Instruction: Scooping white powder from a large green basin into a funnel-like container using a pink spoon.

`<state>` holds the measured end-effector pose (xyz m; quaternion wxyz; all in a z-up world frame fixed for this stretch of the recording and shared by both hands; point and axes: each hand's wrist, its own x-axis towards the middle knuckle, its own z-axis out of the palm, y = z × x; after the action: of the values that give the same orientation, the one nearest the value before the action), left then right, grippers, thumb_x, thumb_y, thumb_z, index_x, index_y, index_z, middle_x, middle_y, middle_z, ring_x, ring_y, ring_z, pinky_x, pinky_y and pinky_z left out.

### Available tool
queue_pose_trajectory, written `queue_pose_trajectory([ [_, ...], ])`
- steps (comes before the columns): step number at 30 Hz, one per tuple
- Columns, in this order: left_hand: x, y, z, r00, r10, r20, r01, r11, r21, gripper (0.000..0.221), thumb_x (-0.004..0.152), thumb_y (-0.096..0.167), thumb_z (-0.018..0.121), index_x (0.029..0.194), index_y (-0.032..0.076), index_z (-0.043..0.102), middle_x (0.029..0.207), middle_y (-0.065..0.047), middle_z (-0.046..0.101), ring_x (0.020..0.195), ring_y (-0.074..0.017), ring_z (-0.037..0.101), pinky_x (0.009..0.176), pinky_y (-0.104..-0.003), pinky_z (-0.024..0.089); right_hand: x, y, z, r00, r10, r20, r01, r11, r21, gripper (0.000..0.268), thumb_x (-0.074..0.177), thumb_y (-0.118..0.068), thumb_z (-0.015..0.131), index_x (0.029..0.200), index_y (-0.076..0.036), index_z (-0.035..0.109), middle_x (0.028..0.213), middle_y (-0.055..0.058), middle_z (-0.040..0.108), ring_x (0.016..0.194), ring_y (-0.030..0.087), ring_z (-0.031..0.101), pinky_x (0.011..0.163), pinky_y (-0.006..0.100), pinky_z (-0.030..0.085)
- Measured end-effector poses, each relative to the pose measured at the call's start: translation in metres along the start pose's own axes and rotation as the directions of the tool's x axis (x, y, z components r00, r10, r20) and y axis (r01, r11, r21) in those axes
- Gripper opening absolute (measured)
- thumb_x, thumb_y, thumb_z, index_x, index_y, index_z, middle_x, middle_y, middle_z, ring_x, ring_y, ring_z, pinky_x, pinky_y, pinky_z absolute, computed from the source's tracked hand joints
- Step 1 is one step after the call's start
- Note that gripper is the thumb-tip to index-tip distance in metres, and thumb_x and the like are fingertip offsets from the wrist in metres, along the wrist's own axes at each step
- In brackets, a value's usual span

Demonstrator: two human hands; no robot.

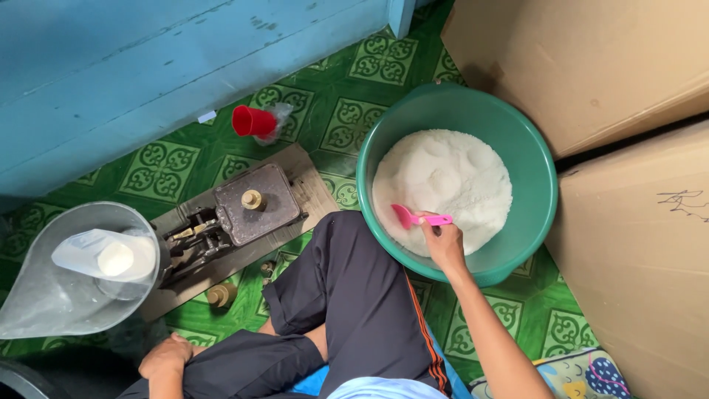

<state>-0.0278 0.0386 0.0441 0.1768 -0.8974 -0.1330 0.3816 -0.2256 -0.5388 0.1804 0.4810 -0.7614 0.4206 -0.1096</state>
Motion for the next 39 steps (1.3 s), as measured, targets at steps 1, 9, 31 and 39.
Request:
queue_pose_trajectory([
  [1, 0.0, 0.0, 0.0, 1.0, -0.001, -0.001, 0.001, 1.0, -0.003, 0.068, 0.104, 0.04, 0.023, 0.113, 0.003, 0.079, 0.126, -0.01, 0.073, 0.113, -0.0269, 0.071, 0.09, -0.038, 0.053, 0.001, 0.001, -0.002, 1.0, -0.003, 0.001, 0.003, 1.0, 0.0, 0.024, 0.09, -0.014, 0.061, 0.109, -0.006, 0.074, 0.086, 0.002, 0.073, 0.067, 0.013, 0.059, 0.066, 0.026, 0.049],
  [9, -0.003, 0.0, 0.0, 1.0, -0.007, -0.004, 0.007, 1.0, -0.017, 0.068, 0.104, 0.04, 0.023, 0.111, 0.003, 0.08, 0.123, -0.012, 0.074, 0.109, -0.0273, 0.072, 0.087, -0.038, 0.053, 0.001, 0.025, -0.019, 0.996, 0.08, -0.039, -0.074, 0.987, 0.144, 0.028, 0.093, -0.015, 0.06, 0.118, -0.007, 0.07, 0.097, 0.008, 0.073, 0.088, 0.016, 0.069, 0.071, 0.026, 0.051],
  [31, 0.02, 0.007, 0.01, 0.998, -0.007, 0.061, 0.01, 0.999, -0.046, 0.061, 0.105, 0.04, 0.027, 0.116, 0.007, 0.077, 0.126, -0.009, 0.072, 0.11, -0.0225, 0.072, 0.087, -0.035, 0.052, -0.016, -0.016, -0.044, 0.989, 0.137, -0.046, -0.017, 0.424, 0.906, 0.024, 0.099, -0.02, 0.053, 0.117, -0.005, 0.056, 0.104, 0.01, 0.061, 0.094, 0.018, 0.059, 0.087, 0.028, 0.052],
  [39, -0.041, 0.015, -0.045, 0.965, 0.079, 0.251, -0.055, 0.993, -0.103, 0.061, 0.099, 0.019, 0.014, 0.138, 0.004, 0.057, 0.148, -0.01, 0.054, 0.14, -0.0269, 0.045, 0.11, -0.049, 0.039, -0.026, -0.093, -0.005, 1.0, -0.019, 0.018, -0.006, 0.501, 0.865, 0.025, 0.1, -0.028, 0.055, 0.117, -0.01, 0.059, 0.105, 0.016, 0.066, 0.093, 0.023, 0.069, 0.093, 0.035, 0.06],
])
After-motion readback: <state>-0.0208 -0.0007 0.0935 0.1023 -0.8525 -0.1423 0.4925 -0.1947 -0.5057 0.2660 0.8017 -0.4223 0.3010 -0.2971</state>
